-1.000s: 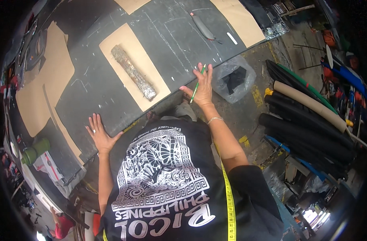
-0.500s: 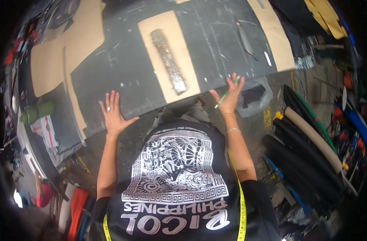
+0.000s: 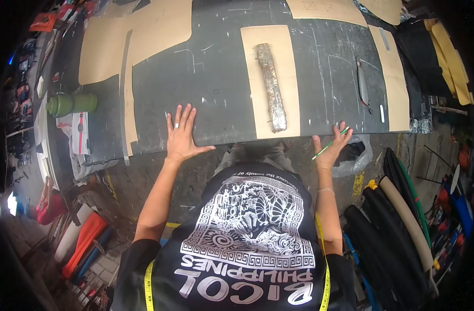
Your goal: The person aligns cardboard patterns on a workbench, measures the cardboard pieces using a measuring tape and a metal ruler, and draws marks onto the cardboard with a pencil.
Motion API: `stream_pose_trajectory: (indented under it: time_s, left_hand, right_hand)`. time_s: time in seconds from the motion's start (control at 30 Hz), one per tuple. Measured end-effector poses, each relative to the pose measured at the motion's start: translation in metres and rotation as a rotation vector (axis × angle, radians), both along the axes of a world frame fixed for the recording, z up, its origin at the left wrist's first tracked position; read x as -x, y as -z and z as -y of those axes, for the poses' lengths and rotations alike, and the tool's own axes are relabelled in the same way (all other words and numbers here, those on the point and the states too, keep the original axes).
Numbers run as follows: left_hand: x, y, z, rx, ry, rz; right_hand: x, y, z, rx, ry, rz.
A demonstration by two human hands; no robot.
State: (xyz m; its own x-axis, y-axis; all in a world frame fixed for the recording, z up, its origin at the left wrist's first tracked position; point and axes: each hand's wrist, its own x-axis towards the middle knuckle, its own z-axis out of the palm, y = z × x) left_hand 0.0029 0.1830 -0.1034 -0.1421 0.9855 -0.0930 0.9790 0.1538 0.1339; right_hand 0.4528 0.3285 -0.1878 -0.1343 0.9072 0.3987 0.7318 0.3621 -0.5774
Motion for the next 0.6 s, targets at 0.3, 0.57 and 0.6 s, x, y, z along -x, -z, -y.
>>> stream_pose_trajectory:
  time_s: [0.3,0.57,0.6]
  left_hand:
    - [0.001,0.003,0.003,-0.034,0.047,-0.063]
    - [-0.003,0.008,-0.003,-0.060,0.068,-0.032]
    - [-0.003,0.009,-0.004,-0.066,0.071,-0.039]
  right_hand:
    - [0.004,-0.002,0.001,0.042,0.022,-0.029]
    - [0.002,-0.009,0.007,0.108,0.115,-0.002]
    - [0.000,-0.007,0.005,0.048,0.098,0.042]
